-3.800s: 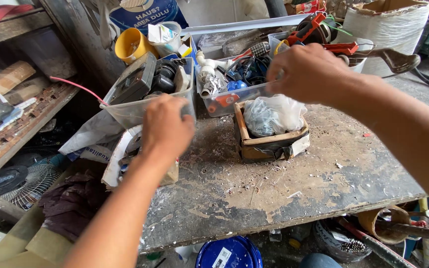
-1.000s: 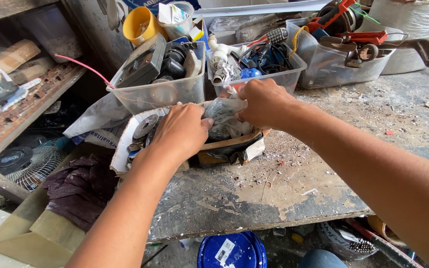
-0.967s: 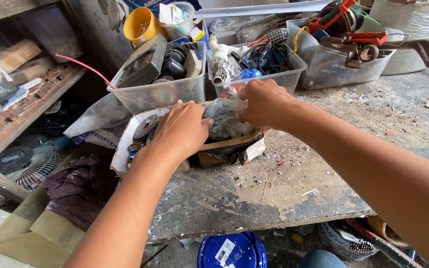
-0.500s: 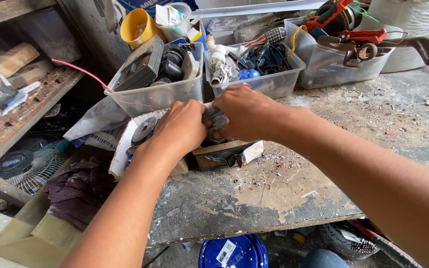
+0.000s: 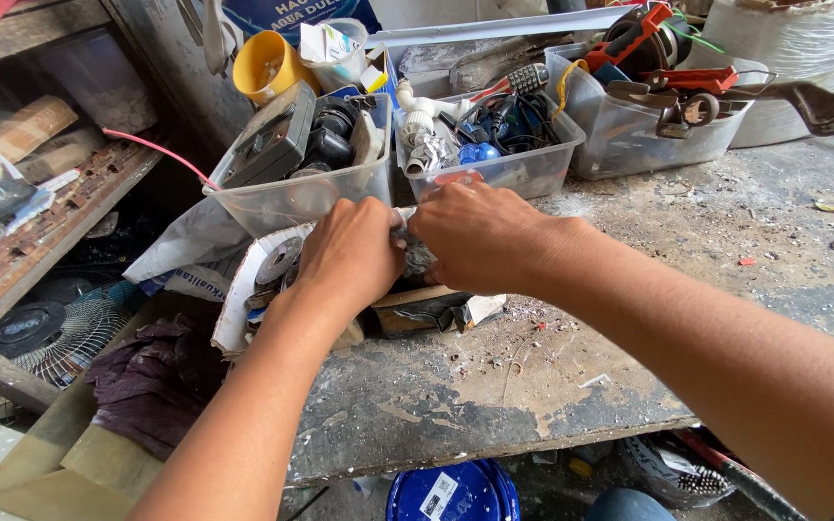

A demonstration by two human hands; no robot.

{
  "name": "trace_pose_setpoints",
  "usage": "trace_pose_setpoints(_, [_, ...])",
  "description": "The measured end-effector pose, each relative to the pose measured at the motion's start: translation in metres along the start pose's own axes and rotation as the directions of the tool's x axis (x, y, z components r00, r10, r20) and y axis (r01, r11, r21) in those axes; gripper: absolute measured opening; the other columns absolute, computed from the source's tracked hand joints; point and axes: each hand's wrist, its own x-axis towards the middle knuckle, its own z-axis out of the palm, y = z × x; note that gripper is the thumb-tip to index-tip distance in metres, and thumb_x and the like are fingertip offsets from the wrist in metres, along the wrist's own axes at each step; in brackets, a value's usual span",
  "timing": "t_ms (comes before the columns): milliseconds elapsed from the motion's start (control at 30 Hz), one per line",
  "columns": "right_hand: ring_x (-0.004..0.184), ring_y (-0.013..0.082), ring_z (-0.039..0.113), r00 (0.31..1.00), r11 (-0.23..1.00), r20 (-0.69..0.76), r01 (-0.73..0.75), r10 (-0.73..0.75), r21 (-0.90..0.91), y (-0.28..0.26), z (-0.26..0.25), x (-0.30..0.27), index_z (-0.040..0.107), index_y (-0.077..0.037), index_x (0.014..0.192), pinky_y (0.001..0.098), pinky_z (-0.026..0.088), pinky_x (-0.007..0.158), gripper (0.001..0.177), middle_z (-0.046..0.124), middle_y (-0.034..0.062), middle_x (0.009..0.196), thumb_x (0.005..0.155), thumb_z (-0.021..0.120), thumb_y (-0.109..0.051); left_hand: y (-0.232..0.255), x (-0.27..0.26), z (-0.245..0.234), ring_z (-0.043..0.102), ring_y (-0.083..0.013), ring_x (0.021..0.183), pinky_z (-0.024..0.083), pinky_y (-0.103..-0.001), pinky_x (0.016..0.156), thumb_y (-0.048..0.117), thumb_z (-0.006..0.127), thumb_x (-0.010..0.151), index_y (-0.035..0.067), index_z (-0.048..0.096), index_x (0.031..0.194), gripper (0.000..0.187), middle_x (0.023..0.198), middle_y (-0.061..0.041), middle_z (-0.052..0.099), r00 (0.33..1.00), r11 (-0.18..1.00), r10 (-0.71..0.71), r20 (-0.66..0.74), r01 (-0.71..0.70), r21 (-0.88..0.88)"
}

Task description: Searching for parts in bins and repairing a mechanical component using a screwdriver

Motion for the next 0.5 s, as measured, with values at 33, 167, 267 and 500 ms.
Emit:
trace_pose_setpoints(33, [0.091, 0.0435, 0.074, 1.000, 0.999, -0.027, -0.010, 0.009, -0.036, 0.000, 0.005, 0.002, 0.075, -0.001, 0.096, 0.0566, 0.064, 0.074, 0.024, 0.073, 0.0189, 0.095, 0.084, 0.077, -0.022, 0.002, -0.001, -0.001, 0.070, -0.0505, 0.102, 0.057, -0.061, 0.088, 0.020, 0.059, 0.090, 0.007, 0.078, 0.105, 0.028, 0.104, -0.029, 0.072, 1.000, 1.000, -0.007, 0.015, 0.007, 0.007])
trace_pose_setpoints(167, [0.085, 0.0431, 0.075, 0.993, 0.992, -0.112, 0.022, -0.036, -0.123, 0.001, 0.019, 0.003, 0.074, -0.003, 0.092, 0.0539, 0.064, 0.067, 0.022, 0.073, 0.0177, 0.092, 0.080, 0.080, -0.020, 0.010, -0.009, -0.011, 0.069, -0.0506, 0.107, 0.056, -0.062, 0.092, 0.016, 0.054, 0.093, 0.007, 0.078, 0.109, 0.031, 0.110, -0.029, 0.070, 0.999, 1.000, -0.028, 0.042, 0.028, -0.010])
trace_pose_setpoints(267, [0.084, 0.0431, 0.075, 0.987, 0.987, -0.155, 0.017, -0.043, -0.162, -0.002, 0.024, 0.001, 0.073, -0.004, 0.091, 0.0541, 0.063, 0.065, 0.021, 0.073, 0.0178, 0.091, 0.079, 0.081, -0.018, 0.015, -0.012, -0.012, 0.068, -0.0508, 0.109, 0.055, -0.063, 0.093, 0.011, 0.051, 0.090, 0.009, 0.078, 0.109, 0.033, 0.112, -0.027, 0.069, 0.999, 0.997, -0.033, 0.043, 0.036, -0.071])
trace_pose_setpoints(500, [0.080, 0.0389, 0.075, 0.977, 0.982, -0.211, -0.069, 0.031, -0.173, 0.010, 0.034, 0.002, 0.077, -0.010, 0.083, 0.0520, 0.062, 0.065, 0.009, 0.073, 0.0100, 0.083, 0.076, 0.078, -0.016, 0.016, 0.005, -0.007, 0.067, -0.0521, 0.107, 0.051, -0.058, 0.102, 0.001, 0.050, 0.084, 0.005, 0.077, 0.089, 0.028, 0.096, -0.026, 0.071, 0.991, 0.958, 0.120, 0.058, -0.101, -0.268])
